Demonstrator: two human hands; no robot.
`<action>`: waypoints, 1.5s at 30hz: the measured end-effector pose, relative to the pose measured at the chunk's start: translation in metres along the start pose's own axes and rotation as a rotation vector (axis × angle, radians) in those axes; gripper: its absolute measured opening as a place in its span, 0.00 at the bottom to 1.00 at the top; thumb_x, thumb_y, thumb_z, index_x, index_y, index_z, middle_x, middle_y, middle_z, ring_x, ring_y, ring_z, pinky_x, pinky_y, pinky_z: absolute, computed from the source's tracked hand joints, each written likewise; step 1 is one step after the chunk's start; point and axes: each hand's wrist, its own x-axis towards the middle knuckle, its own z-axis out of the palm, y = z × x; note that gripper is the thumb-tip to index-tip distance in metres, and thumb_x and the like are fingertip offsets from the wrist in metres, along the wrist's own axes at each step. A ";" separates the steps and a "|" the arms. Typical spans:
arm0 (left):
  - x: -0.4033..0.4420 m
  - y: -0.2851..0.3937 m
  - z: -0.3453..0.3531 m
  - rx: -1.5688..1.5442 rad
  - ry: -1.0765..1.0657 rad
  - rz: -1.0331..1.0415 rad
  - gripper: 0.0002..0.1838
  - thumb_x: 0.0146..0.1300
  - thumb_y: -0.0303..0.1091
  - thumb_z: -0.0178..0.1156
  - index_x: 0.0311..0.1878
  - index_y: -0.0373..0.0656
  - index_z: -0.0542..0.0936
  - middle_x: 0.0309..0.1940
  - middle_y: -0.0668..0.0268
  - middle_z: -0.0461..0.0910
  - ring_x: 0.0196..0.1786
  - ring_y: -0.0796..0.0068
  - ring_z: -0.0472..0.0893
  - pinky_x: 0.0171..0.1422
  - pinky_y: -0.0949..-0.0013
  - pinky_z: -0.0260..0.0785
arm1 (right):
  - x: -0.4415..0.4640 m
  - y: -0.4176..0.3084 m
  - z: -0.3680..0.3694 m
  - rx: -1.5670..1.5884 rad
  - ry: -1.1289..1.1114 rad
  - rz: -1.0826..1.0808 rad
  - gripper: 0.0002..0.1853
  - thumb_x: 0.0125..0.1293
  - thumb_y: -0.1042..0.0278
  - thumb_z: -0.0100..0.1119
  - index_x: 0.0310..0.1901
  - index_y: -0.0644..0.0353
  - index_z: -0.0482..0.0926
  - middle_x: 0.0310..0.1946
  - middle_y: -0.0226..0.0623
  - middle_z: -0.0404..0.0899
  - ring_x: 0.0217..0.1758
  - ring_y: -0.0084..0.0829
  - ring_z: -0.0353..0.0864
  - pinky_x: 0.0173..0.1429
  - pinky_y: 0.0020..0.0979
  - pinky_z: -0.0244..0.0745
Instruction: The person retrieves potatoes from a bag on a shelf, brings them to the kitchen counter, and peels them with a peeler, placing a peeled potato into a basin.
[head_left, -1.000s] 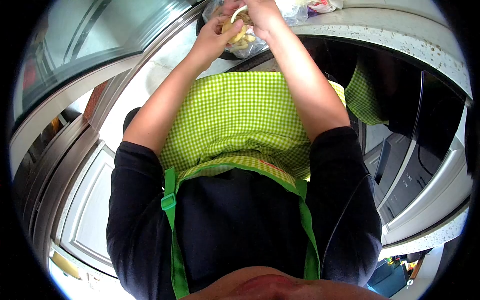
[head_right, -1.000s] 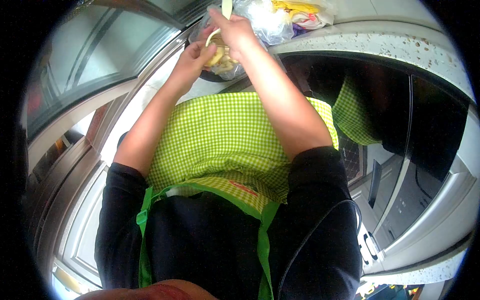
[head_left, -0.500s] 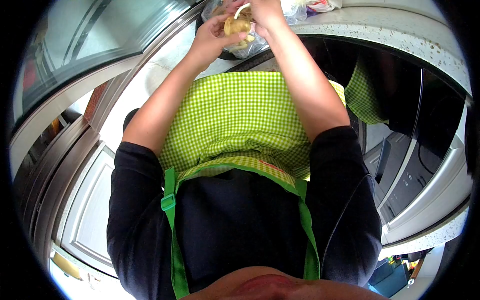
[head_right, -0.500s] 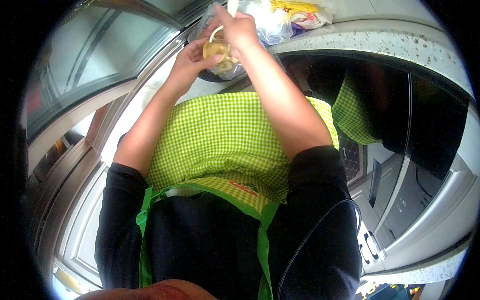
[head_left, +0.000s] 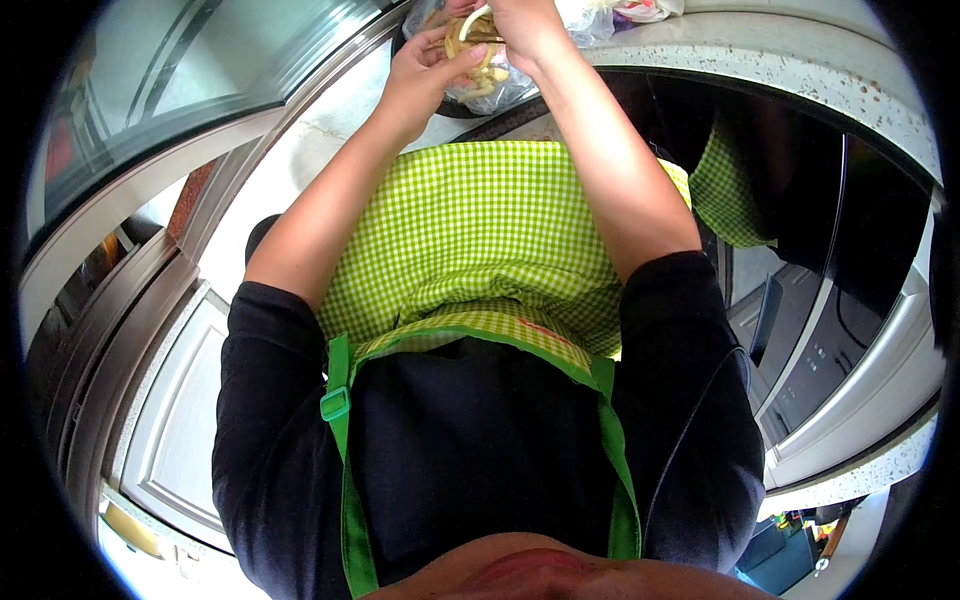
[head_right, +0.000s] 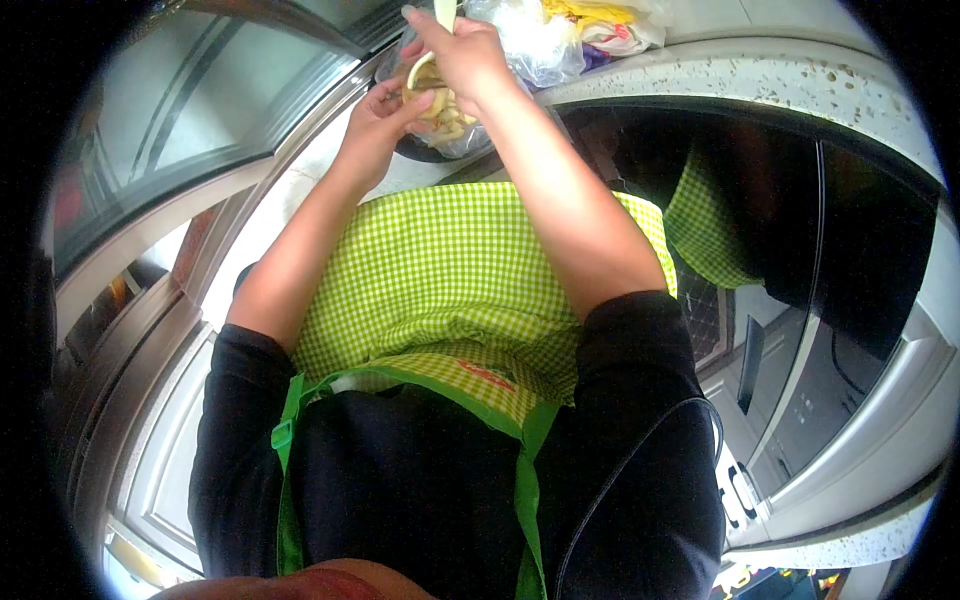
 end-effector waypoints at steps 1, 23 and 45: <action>0.000 -0.001 -0.001 0.024 -0.018 0.006 0.31 0.58 0.33 0.68 0.60 0.29 0.65 0.45 0.57 0.79 0.45 0.73 0.80 0.50 0.73 0.72 | -0.002 0.001 0.001 -0.023 0.003 -0.013 0.17 0.66 0.57 0.59 0.29 0.65 0.77 0.22 0.36 0.77 0.23 0.28 0.77 0.29 0.28 0.73; -0.013 0.002 0.006 0.816 0.043 0.517 0.39 0.46 0.31 0.75 0.62 0.42 0.68 0.55 0.60 0.74 0.57 0.68 0.75 0.61 0.67 0.68 | 0.018 0.016 -0.019 0.203 0.305 0.207 0.18 0.68 0.54 0.55 0.33 0.64 0.76 0.24 0.39 0.77 0.24 0.36 0.78 0.30 0.36 0.76; 0.001 0.003 0.001 0.103 0.073 0.025 0.26 0.61 0.36 0.65 0.55 0.29 0.69 0.42 0.59 0.80 0.40 0.75 0.82 0.44 0.77 0.73 | -0.002 0.001 0.001 0.019 -0.035 -0.020 0.19 0.67 0.55 0.59 0.29 0.66 0.77 0.21 0.35 0.77 0.22 0.26 0.76 0.29 0.26 0.72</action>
